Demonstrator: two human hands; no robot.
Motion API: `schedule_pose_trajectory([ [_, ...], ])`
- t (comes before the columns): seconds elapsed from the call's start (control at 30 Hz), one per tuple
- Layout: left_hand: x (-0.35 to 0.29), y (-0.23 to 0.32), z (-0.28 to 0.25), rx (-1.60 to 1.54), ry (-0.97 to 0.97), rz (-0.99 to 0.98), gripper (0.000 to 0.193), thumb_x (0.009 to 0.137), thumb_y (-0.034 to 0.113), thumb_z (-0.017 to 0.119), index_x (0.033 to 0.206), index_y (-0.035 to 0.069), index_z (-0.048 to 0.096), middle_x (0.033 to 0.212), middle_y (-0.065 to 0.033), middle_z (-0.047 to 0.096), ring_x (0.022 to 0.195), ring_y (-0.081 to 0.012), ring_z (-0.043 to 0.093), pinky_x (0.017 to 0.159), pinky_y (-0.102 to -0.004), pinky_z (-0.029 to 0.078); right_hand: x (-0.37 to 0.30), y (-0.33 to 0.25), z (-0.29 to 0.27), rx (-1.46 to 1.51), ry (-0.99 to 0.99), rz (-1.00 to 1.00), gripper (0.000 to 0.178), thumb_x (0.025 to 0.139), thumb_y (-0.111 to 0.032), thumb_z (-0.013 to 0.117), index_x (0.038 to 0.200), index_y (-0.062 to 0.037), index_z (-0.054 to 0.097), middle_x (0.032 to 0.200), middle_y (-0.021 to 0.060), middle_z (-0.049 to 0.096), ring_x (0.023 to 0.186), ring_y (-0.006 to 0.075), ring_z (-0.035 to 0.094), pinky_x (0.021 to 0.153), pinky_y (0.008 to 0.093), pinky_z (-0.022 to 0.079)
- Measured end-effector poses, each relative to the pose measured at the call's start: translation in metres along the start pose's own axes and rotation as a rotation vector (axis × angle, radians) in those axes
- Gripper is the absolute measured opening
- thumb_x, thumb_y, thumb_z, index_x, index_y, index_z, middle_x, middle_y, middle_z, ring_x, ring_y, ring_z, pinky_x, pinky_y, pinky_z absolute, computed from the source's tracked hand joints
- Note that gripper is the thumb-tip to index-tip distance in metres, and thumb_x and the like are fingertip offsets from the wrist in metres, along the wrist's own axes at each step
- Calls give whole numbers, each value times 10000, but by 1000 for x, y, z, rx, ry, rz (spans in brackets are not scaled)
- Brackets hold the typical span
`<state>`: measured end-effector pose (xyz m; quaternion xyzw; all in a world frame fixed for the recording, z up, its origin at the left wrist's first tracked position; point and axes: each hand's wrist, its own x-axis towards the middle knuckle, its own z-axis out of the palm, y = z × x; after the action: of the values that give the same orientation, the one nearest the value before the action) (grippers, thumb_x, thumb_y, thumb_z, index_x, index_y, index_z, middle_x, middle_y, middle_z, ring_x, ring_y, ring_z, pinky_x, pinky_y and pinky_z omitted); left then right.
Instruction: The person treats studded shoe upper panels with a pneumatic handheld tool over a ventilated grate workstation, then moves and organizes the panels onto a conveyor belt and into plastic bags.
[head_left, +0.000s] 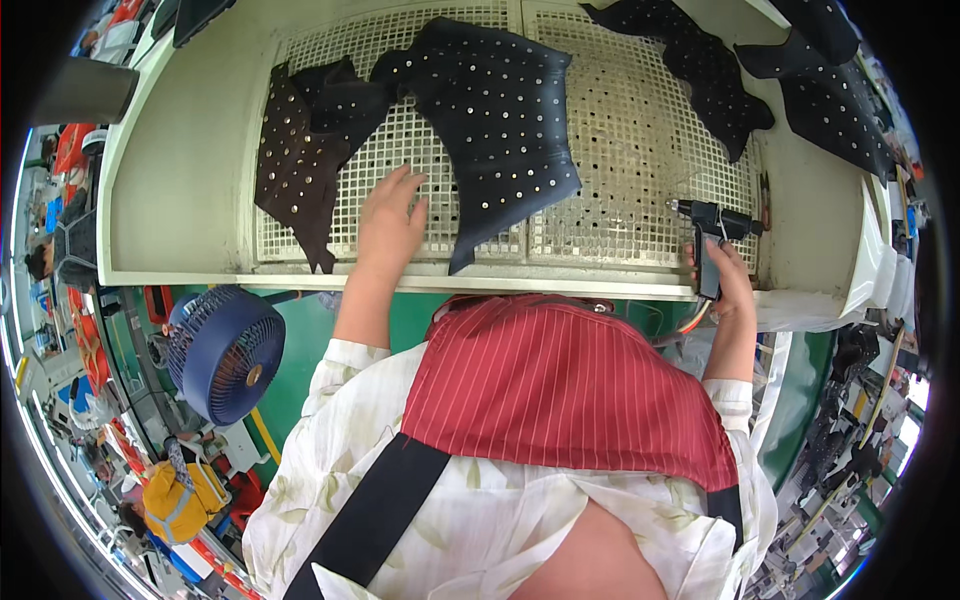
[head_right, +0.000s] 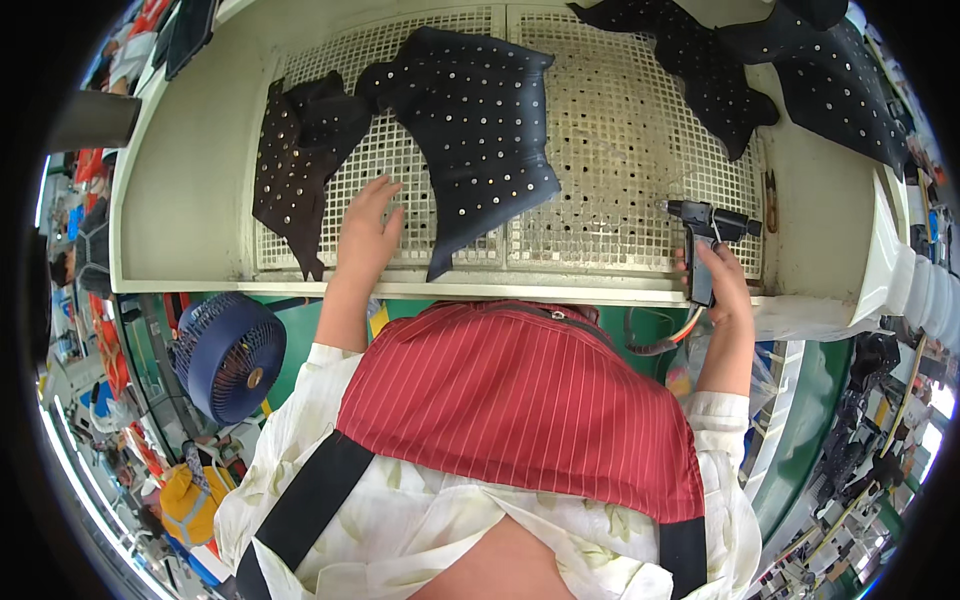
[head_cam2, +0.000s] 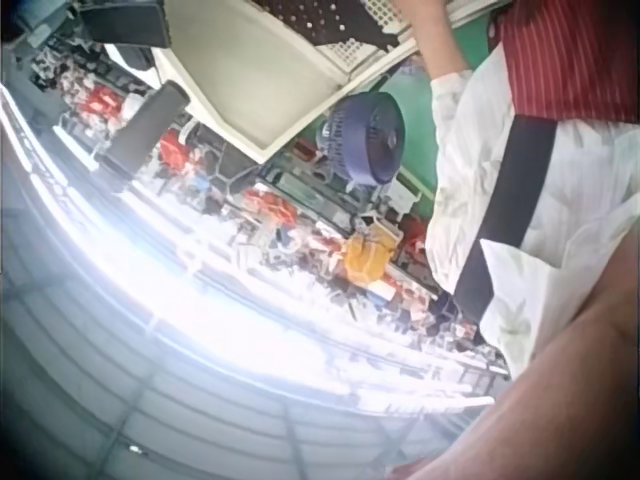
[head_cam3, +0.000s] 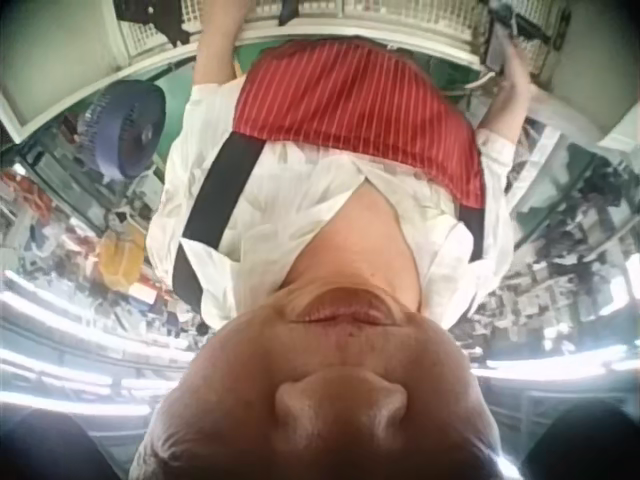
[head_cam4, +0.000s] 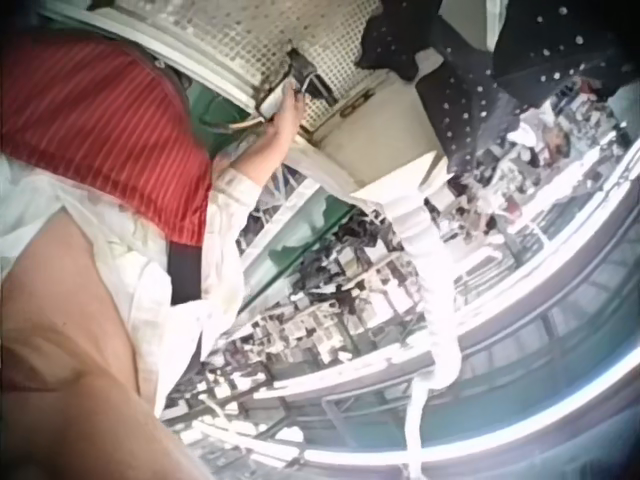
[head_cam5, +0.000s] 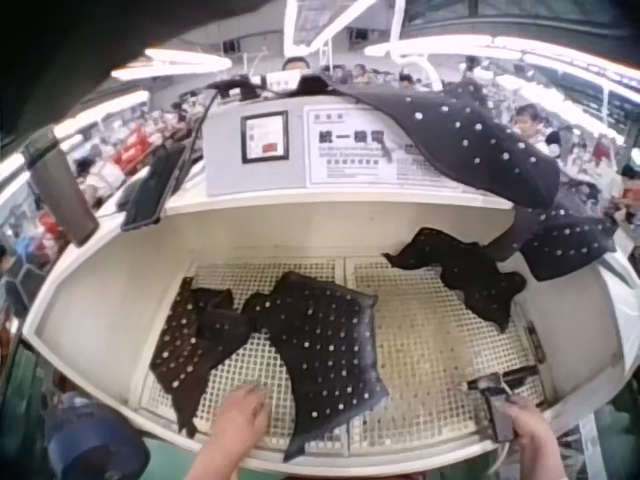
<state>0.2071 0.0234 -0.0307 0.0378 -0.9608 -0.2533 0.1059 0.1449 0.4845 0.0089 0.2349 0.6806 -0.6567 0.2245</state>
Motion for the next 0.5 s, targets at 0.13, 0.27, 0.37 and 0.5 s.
schedule_pose_trajectory([
  [0.13,15,26,15,-58,-38,115,357,748,113,629,1098,69,576,1197,-126,530,1095,-317,496,942,-402,387,4,8,-1,-138,115,-18,260,855,-202,581,1024,-13,525,905,80,621,719,135,591,636,258,470],
  [0.27,32,47,25,-70,-110,226,380,771,121,618,1142,76,551,1226,-124,510,1129,-310,478,961,-404,373,9,19,-14,-325,218,-56,485,837,-267,610,1173,57,481,1060,125,583,955,174,543,814,280,420],
  [0.37,51,49,28,-97,-92,323,375,773,117,613,1140,74,548,1252,-127,486,1125,-318,476,969,-413,364,8,24,-13,-352,255,-119,554,832,-274,611,1222,80,440,1145,162,545,1043,201,504,893,288,381],
  [0.5,79,49,22,-128,-148,301,399,727,134,653,1106,57,556,1225,-127,501,1125,-301,471,973,-406,356,1,32,-9,-683,419,-318,544,812,-234,615,1223,75,436,1176,207,518,1082,266,502,932,332,372],
])
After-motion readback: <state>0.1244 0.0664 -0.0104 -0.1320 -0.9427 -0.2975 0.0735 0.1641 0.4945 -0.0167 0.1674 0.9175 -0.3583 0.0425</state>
